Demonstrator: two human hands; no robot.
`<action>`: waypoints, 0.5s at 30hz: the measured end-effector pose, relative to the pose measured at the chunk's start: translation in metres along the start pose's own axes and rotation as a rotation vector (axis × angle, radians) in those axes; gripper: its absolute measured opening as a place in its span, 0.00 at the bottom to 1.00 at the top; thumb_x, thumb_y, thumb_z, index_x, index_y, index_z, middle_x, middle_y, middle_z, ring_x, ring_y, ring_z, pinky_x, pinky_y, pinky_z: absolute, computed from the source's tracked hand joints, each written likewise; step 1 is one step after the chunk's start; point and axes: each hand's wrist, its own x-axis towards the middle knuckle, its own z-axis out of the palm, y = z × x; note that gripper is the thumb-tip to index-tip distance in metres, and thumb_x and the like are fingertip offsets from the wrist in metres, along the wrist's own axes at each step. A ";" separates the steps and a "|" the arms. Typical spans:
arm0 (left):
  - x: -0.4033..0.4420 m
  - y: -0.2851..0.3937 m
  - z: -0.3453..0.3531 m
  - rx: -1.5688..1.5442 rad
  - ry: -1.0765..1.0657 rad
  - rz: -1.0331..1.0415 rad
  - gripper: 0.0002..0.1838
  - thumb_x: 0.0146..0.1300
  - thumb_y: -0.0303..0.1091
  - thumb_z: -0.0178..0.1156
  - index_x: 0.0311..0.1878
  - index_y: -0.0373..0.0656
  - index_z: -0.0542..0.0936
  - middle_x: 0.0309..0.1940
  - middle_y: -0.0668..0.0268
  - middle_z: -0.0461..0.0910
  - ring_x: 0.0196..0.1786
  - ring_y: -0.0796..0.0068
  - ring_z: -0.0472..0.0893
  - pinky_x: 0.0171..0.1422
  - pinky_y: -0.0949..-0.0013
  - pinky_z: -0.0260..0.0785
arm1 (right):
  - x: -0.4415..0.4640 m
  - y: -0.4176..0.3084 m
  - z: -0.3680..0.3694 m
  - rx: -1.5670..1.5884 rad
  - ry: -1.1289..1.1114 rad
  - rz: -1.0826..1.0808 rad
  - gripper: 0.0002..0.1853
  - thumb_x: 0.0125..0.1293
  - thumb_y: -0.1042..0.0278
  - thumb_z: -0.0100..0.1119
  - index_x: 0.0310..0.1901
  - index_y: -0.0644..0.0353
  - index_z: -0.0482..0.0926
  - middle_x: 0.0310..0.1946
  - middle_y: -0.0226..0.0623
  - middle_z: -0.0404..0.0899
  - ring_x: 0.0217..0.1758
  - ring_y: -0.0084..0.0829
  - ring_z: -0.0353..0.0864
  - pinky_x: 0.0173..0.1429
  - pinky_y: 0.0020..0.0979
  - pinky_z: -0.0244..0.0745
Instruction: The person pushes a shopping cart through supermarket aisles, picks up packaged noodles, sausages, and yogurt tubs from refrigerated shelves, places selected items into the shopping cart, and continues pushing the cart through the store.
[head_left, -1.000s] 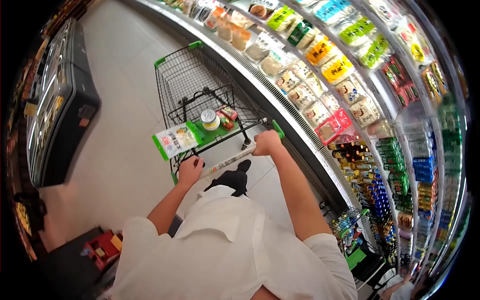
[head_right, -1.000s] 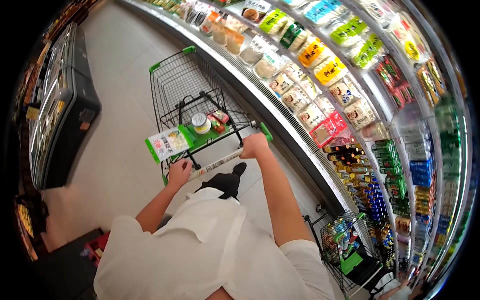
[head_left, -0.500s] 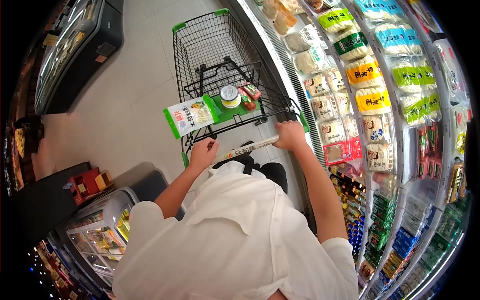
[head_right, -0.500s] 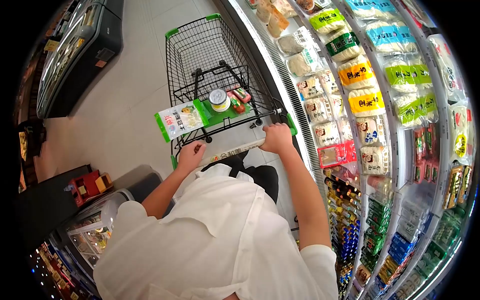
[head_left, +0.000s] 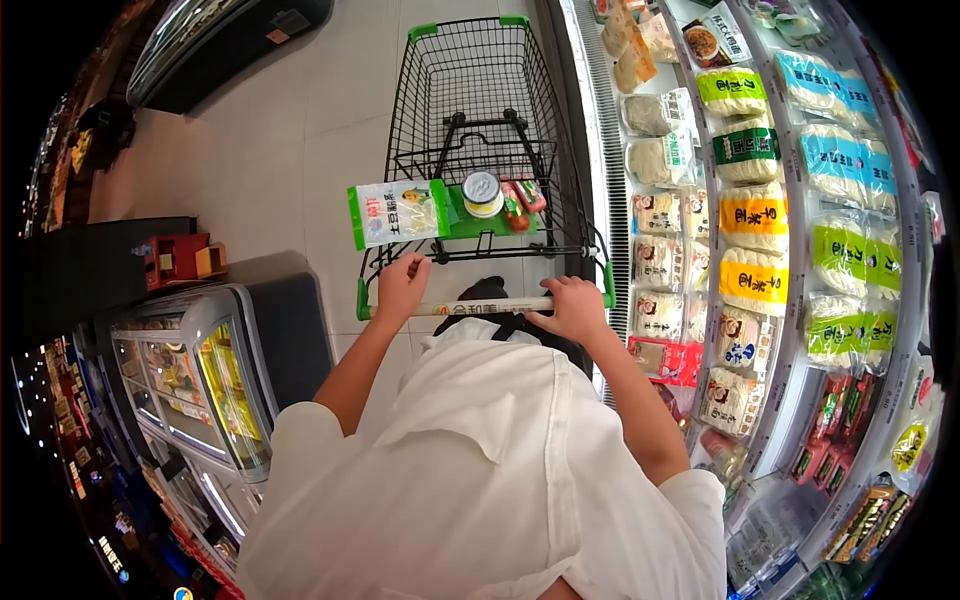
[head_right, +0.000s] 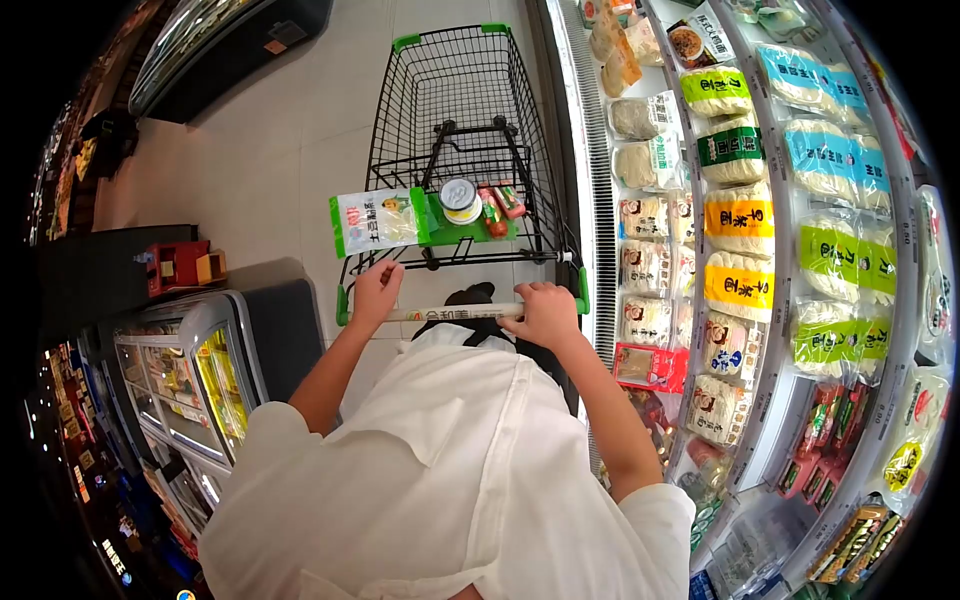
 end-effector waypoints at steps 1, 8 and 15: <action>0.007 0.024 0.010 -0.041 0.009 0.031 0.13 0.78 0.40 0.69 0.47 0.38 0.90 0.31 0.61 0.90 0.32 0.69 0.88 0.42 0.65 0.80 | 0.002 0.004 -0.012 0.108 -0.056 0.017 0.36 0.57 0.34 0.81 0.56 0.56 0.91 0.46 0.43 0.93 0.49 0.49 0.92 0.57 0.49 0.87; 0.065 0.088 0.154 0.266 -0.333 -0.095 0.37 0.69 0.57 0.74 0.62 0.28 0.83 0.51 0.43 0.92 0.54 0.43 0.93 0.60 0.47 0.84 | 0.038 0.030 -0.025 0.882 -0.022 0.137 0.23 0.76 0.54 0.74 0.59 0.68 0.89 0.45 0.46 0.94 0.44 0.36 0.96 0.50 0.37 0.89; 0.126 0.068 0.250 0.223 -0.436 -0.438 0.48 0.71 0.61 0.70 0.68 0.18 0.71 0.60 0.34 0.87 0.62 0.38 0.90 0.66 0.47 0.84 | 0.142 0.067 0.015 0.355 0.114 0.267 0.25 0.73 0.53 0.69 0.63 0.62 0.86 0.54 0.50 0.89 0.53 0.53 0.92 0.57 0.50 0.88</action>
